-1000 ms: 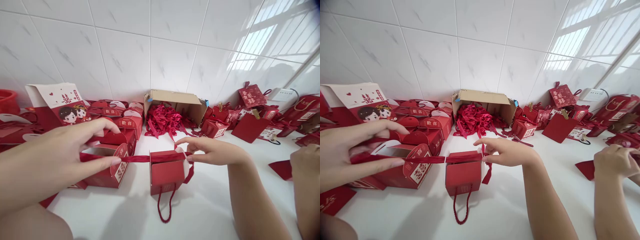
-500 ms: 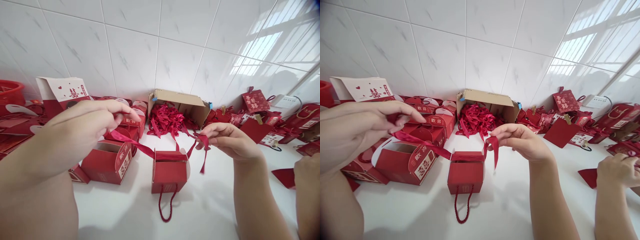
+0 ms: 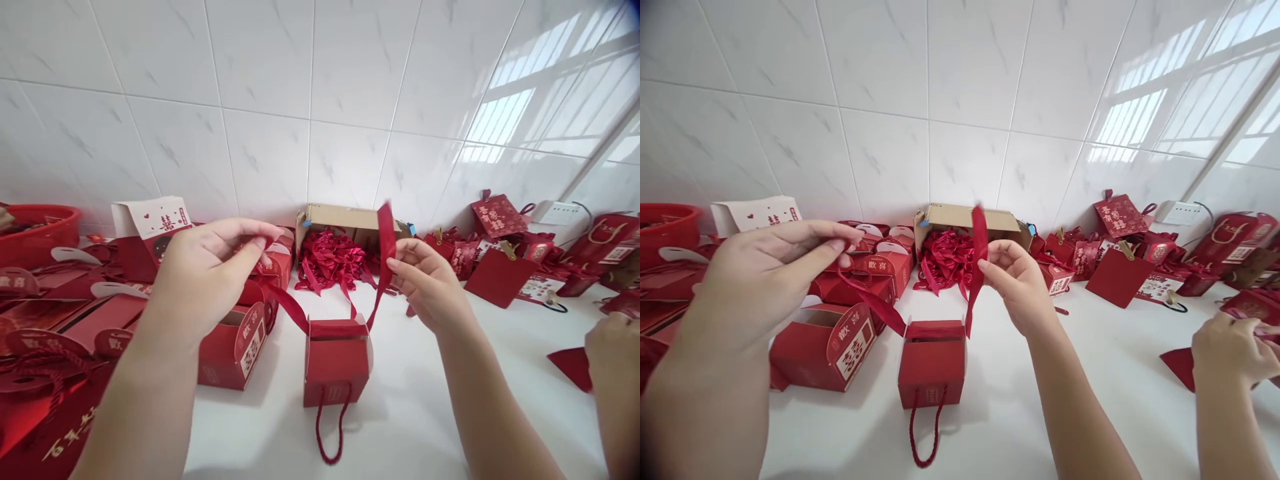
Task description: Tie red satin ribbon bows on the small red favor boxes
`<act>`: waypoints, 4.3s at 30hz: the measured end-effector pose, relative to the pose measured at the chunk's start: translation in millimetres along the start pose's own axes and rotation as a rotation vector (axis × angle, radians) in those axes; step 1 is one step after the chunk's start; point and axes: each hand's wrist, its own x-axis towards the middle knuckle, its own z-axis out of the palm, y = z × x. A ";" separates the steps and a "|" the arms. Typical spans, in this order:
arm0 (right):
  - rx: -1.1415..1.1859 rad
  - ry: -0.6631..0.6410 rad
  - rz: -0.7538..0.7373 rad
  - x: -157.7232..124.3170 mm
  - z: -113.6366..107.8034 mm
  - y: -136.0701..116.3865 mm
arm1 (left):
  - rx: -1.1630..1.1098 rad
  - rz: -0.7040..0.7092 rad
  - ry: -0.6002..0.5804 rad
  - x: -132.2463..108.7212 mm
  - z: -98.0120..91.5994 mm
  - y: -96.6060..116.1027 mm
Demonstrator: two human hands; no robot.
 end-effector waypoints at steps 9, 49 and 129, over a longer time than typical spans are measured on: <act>0.186 -0.080 -0.040 -1.1 28.6 -0.1 | -0.303 0.113 0.021 4.4 32.2 12.7; 0.081 -0.021 -0.206 -9.5 65.2 9.6 | 0.064 0.196 -0.336 -10.4 28.8 2.8; -0.280 -0.316 -0.516 -12.3 36.6 -3.7 | -0.383 -0.143 -0.759 -11.5 32.0 1.8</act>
